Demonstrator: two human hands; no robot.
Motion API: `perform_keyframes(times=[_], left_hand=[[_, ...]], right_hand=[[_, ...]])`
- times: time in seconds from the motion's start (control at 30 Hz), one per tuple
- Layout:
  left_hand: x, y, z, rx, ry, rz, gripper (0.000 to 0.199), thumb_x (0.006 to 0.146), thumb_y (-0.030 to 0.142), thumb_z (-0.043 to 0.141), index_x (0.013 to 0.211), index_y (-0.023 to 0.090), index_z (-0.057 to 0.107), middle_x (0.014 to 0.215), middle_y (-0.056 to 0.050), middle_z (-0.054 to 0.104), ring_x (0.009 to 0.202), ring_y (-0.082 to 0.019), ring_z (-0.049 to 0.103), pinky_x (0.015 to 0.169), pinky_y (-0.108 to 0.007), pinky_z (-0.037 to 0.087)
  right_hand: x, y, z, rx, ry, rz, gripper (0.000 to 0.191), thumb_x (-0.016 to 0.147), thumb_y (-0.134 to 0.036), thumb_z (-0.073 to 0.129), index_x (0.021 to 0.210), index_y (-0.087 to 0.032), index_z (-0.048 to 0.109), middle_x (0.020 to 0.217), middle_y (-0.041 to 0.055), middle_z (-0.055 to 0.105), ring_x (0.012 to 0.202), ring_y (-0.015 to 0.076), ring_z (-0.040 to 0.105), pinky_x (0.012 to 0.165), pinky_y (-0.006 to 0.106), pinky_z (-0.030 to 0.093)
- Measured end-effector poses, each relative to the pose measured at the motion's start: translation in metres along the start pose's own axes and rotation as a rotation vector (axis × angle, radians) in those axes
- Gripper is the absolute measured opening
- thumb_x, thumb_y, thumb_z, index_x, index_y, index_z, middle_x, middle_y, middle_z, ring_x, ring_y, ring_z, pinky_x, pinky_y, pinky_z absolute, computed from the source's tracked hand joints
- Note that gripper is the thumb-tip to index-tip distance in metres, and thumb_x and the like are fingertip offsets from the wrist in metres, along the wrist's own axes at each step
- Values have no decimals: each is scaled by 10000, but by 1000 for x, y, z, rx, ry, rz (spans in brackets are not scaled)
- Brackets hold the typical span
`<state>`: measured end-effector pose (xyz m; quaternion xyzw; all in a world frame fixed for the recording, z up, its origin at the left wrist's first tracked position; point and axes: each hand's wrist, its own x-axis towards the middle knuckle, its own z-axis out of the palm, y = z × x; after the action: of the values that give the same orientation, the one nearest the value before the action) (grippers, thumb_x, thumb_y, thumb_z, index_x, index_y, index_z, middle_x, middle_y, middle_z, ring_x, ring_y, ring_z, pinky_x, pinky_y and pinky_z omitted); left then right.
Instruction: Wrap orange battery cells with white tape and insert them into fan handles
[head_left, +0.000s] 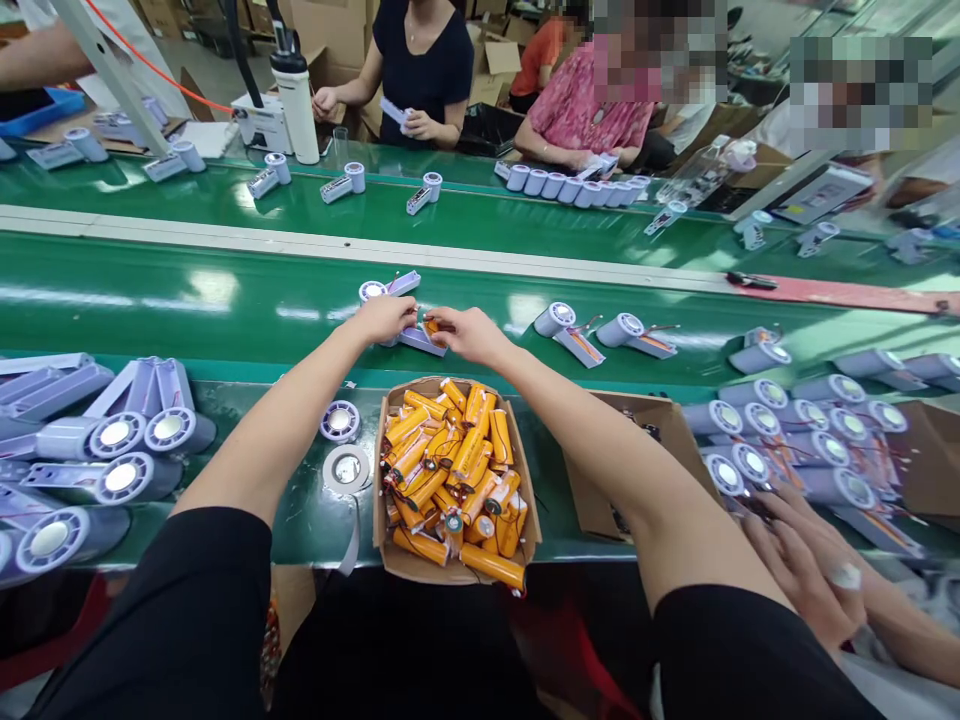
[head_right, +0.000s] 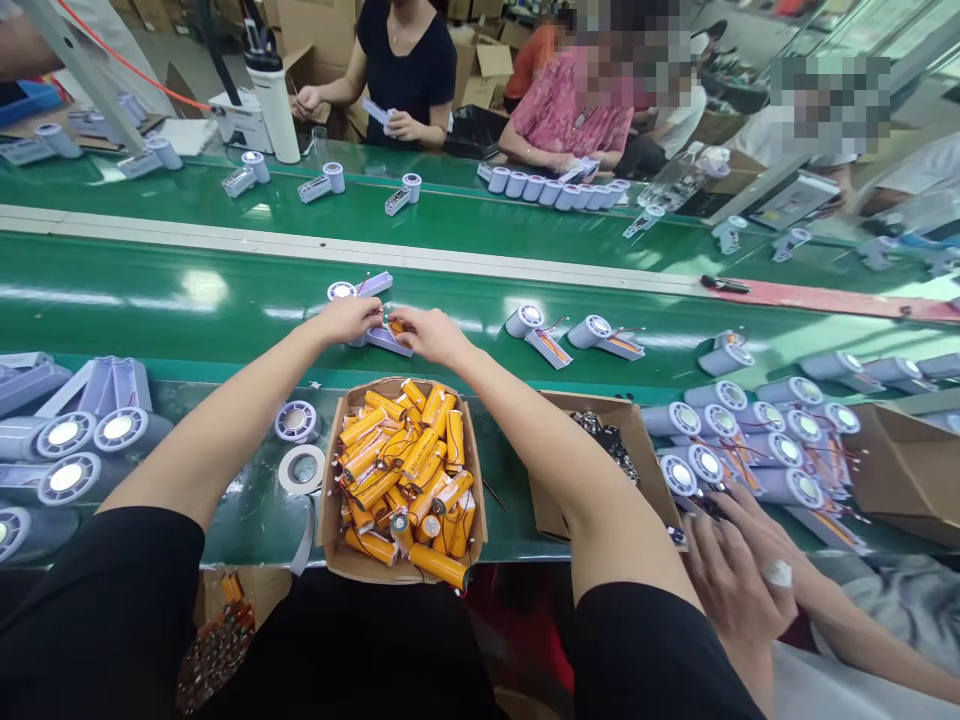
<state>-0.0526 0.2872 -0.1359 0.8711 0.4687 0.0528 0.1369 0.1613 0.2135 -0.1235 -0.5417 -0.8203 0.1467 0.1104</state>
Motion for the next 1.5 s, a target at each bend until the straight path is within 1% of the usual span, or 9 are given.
perform_keyframes(times=[0.37, 0.5, 0.7, 0.8, 0.93, 1.07, 1.17, 1.33, 1.5], left_hand=[[8, 20, 4, -74, 43, -4, 273, 992, 273, 581, 1169, 213, 779, 1152, -77, 826, 1098, -258, 728, 965, -342, 527], [7, 5, -5, -117, 306, -105, 458, 980, 456, 656, 1346, 195, 746, 1381, -138, 755, 1352, -333, 588, 1149, -434, 465], [7, -16, -31, -149, 206, -271, 441, 923, 423, 730, 1315, 232, 791, 1326, -118, 784, 1266, -322, 666, 1105, -400, 494], [-45, -9, -57, -83, 374, -265, 441, 968, 505, 689, 1301, 232, 782, 1260, -115, 792, 1225, -313, 681, 1063, -405, 510], [-183, 14, -77, 47, 507, -437, 539, 959, 650, 683, 1265, 219, 787, 1057, -125, 804, 1060, -323, 714, 959, -451, 541], [-304, 21, -51, 212, 445, -716, 616, 933, 754, 641, 1177, 217, 818, 869, -141, 783, 921, -374, 745, 827, -461, 545], [-338, 18, -18, 224, 364, -774, 604, 939, 741, 644, 1194, 216, 800, 888, -159, 790, 926, -401, 752, 806, -468, 553], [-332, 26, 13, 217, 488, -232, 335, 1028, 448, 671, 1253, 223, 777, 1347, -186, 767, 1293, -403, 656, 1089, -572, 539], [-319, 38, 25, 210, 157, 172, 301, 1014, 141, 594, 1223, 231, 792, 1387, -147, 752, 1371, -377, 622, 1147, -589, 544]], right_hand=[[13, -19, 3, -398, -263, -8, 459, 1047, -386, 598, 1463, -255, 737, 1269, 175, 827, 1132, 347, 780, 917, 393, 555], [13, -16, -8, -298, -323, -44, 511, 1066, -401, 594, 1551, -264, 677, 1327, 132, 826, 1164, 320, 783, 963, 377, 554], [-19, -16, -30, -101, -173, -102, 414, 1041, -284, 638, 1431, -219, 760, 1476, 103, 763, 1328, 309, 730, 1133, 412, 543], [-59, -28, -47, 85, -48, -127, 342, 995, -314, 715, 1307, -230, 825, 1392, 81, 807, 1304, 331, 749, 1179, 495, 548], [-141, -69, -75, 532, 84, -132, 279, 816, -382, 929, 1080, -306, 884, 1170, -2, 875, 1142, 291, 820, 1144, 483, 618], [-214, -117, -82, 832, 121, -97, 293, 694, -328, 1024, 952, -336, 885, 1026, -27, 886, 1014, 275, 858, 1028, 427, 698], [-241, -133, -61, 749, 50, -207, 210, 852, -323, 917, 1058, -347, 885, 1101, -22, 883, 1057, 255, 859, 1034, 403, 697], [-258, -139, -20, 606, 12, -350, 231, 1000, -344, 784, 1218, -315, 853, 1200, 10, 872, 1107, 224, 848, 1049, 365, 681], [-273, -149, 10, 720, 102, -280, 170, 1005, -329, 776, 1141, -283, 868, 1116, 49, 887, 1024, 220, 863, 951, 327, 697]])
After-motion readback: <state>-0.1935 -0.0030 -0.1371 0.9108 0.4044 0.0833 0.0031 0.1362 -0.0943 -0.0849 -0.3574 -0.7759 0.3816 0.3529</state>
